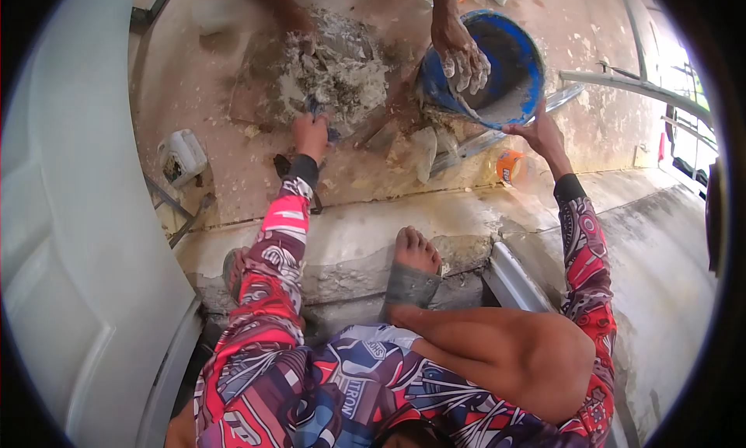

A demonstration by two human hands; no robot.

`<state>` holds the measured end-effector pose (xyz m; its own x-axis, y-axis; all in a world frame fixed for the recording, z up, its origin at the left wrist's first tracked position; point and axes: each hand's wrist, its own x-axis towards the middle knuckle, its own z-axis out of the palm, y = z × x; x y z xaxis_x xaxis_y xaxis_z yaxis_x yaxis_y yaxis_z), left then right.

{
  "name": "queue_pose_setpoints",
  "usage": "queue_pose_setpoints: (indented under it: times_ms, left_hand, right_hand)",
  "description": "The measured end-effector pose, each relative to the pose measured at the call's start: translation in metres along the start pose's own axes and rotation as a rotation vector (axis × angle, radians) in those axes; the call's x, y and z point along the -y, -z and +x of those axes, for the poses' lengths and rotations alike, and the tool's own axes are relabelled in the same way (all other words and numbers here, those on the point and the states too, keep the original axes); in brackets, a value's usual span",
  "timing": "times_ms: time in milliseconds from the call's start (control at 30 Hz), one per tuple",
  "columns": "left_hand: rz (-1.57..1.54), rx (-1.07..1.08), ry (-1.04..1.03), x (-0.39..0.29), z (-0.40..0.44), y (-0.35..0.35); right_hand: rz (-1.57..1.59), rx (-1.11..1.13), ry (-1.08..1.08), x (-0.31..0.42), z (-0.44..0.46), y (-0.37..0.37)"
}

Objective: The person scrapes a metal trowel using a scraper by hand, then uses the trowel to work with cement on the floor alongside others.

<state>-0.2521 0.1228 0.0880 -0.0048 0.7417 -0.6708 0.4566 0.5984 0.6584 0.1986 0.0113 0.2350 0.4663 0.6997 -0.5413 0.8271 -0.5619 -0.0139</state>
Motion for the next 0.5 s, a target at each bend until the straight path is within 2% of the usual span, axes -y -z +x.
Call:
queue_pose_setpoints:
  times_ms: [100, 200, 300, 367, 467, 500]
  left_hand:
    - [-0.67, -0.034, 0.137, 0.053, -0.004, -0.039]
    - [-1.0, -0.086, 0.316, 0.05, -0.041, -0.076]
    - [-1.224, -0.193, 0.549, 0.075, -0.043, -0.127]
    - [-1.163, -0.111, 0.267, 0.137, -0.013, -0.183]
    - [-0.72, -0.062, -0.079, 0.093, -0.01, -0.194]
    - [-0.725, -0.064, -0.078, 0.092, -0.009, -0.196]
  right_hand:
    - [-0.012, -0.019, 0.012, -0.002, 0.001, -0.001]
    - [0.032, -0.033, 0.0, -0.008, 0.003, -0.01]
    - [0.059, -0.026, 0.001, -0.001, -0.001, -0.004]
    - [0.05, -0.028, 0.016, 0.0, -0.005, 0.001]
    - [0.021, -0.042, 0.047, -0.003, -0.001, -0.004]
    - [0.026, -0.043, 0.047, -0.002, 0.0, -0.003]
